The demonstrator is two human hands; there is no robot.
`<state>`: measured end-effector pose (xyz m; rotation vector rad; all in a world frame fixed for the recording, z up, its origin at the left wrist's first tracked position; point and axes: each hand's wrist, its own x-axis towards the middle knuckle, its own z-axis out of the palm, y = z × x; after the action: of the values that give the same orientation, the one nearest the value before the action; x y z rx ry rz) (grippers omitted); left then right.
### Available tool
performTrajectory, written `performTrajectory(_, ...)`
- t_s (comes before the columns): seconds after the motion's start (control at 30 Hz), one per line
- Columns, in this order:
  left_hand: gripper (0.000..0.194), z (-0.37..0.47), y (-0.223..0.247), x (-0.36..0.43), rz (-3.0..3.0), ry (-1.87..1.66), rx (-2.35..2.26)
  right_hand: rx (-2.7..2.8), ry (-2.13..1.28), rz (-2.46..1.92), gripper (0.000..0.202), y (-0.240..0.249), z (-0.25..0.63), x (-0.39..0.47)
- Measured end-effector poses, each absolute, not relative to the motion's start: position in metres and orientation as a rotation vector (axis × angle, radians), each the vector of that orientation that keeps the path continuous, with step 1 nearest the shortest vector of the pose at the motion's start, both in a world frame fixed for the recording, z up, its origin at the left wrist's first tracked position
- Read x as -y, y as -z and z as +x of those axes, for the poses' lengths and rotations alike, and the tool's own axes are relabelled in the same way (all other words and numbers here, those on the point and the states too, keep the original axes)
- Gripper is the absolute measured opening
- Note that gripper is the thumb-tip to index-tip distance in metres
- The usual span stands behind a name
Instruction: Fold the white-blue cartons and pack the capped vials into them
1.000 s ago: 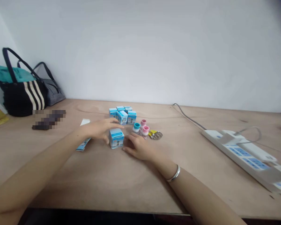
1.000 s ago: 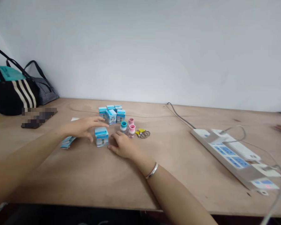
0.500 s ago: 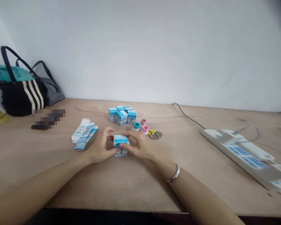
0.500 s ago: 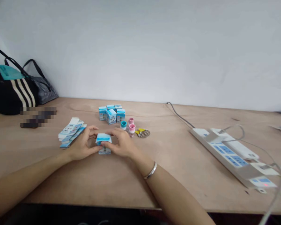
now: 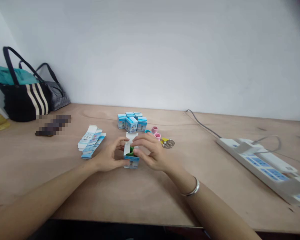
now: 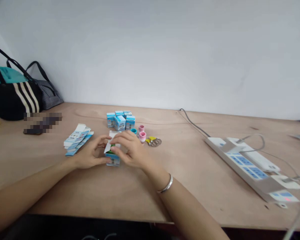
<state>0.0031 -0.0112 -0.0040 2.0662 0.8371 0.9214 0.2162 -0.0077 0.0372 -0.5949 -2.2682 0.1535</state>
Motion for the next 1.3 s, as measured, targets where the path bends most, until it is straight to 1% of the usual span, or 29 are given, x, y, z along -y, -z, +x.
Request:
performTrajectory(0.1,0.072,0.006,0.006,0.013,2.051,-0.954,-0.863,2.411,-0.094,-0.578,0.015,-0.04,0.214,0.01)
performTrajectory(0.2,0.072,0.005,0.003,0.013,2.061,-0.972,-0.883,2.347,-0.114,-0.672,0.012,-0.038,0.219,0.006)
performTrajectory(0.37,0.067,-0.004,-0.001,0.01,2.113,-0.978,-0.955,2.341,-0.266,-0.814,0.009,-0.032,0.23,0.001)
performTrajectory(0.5,0.053,-0.008,0.0,0.009,2.227,-0.941,-1.001,2.316,-0.453,-0.885,0.004,-0.017,0.222,0.001)
performTrajectory(0.57,0.048,-0.009,0.001,0.009,2.36,-0.894,-1.003,2.258,-0.581,-0.878,0.008,-0.008,0.216,0.002)
performTrajectory(0.67,0.049,-0.009,0.0,0.009,2.549,-0.795,-0.979,2.223,-0.68,-0.882,0.012,0.0,0.211,0.0)
performTrajectory(1.0,0.048,-0.006,-0.005,0.01,2.701,-0.608,-1.053,2.396,-0.6,-0.943,0.009,-0.02,0.23,-0.007)
performTrajectory(1.3,0.057,-0.012,-0.01,0.008,2.715,-0.537,-1.076,2.487,-0.41,-0.703,0.01,-0.022,0.235,-0.011)
